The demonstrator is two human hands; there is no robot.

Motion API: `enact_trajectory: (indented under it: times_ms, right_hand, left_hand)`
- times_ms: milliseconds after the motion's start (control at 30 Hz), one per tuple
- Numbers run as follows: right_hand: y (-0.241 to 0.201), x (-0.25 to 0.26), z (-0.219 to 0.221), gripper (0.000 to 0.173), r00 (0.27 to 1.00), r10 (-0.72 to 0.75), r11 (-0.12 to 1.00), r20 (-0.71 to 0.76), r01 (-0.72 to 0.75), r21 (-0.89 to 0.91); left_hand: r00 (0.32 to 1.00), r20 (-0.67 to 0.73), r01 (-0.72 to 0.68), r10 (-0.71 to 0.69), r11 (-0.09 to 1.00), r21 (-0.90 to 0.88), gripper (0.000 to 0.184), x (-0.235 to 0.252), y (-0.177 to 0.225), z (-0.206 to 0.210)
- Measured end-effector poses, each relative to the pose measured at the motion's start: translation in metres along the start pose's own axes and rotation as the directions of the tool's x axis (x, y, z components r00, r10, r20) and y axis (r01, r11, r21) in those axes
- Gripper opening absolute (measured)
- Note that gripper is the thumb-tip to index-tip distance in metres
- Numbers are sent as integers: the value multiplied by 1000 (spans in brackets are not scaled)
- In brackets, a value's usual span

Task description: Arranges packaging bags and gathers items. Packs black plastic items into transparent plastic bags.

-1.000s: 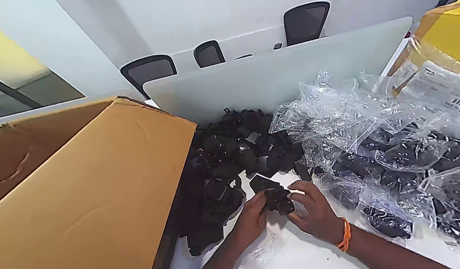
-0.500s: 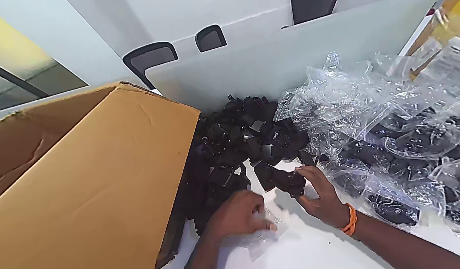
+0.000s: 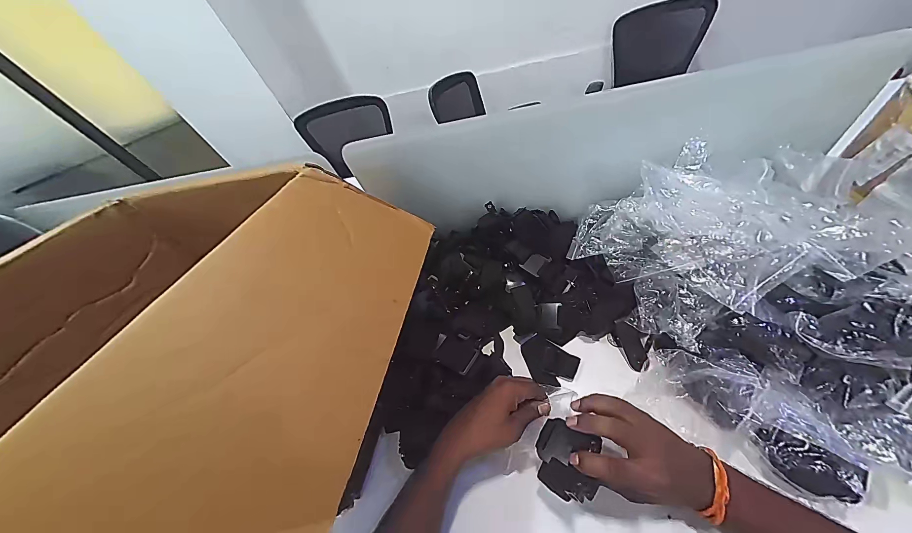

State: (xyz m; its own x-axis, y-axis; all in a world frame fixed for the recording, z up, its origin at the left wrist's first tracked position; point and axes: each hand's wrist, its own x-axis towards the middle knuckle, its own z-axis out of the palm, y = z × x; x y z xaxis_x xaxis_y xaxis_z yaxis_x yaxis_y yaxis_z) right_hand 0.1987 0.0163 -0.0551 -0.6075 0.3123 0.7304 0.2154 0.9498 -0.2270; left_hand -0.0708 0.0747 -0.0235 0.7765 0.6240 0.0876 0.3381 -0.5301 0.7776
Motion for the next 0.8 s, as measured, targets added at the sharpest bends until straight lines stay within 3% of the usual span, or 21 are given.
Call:
enact_trajectory:
  times_ms: [167, 333, 633, 800]
  right_hand:
    - [8, 1, -1, 29, 993, 115, 991, 0, -115, 72]
    - [11, -2, -1, 21, 988, 145, 985, 53, -149, 83]
    - [15, -3, -4, 38, 948, 259, 966, 184, -257, -34]
    - [19, -3, -4, 46, 944, 308, 944, 117, -289, -158]
  left_hand:
    - [999, -29, -35, 32, 994, -105, 29, 4, -2, 7]
    - [996, -83, -24, 14, 992, -120, 28, 4, -3, 8]
    - [975, -222, -11, 13, 1000, 11, 21, 8, 5, 22]
    - [971, -240, -27, 1, 994, -106, 24, 9, 7, 25]
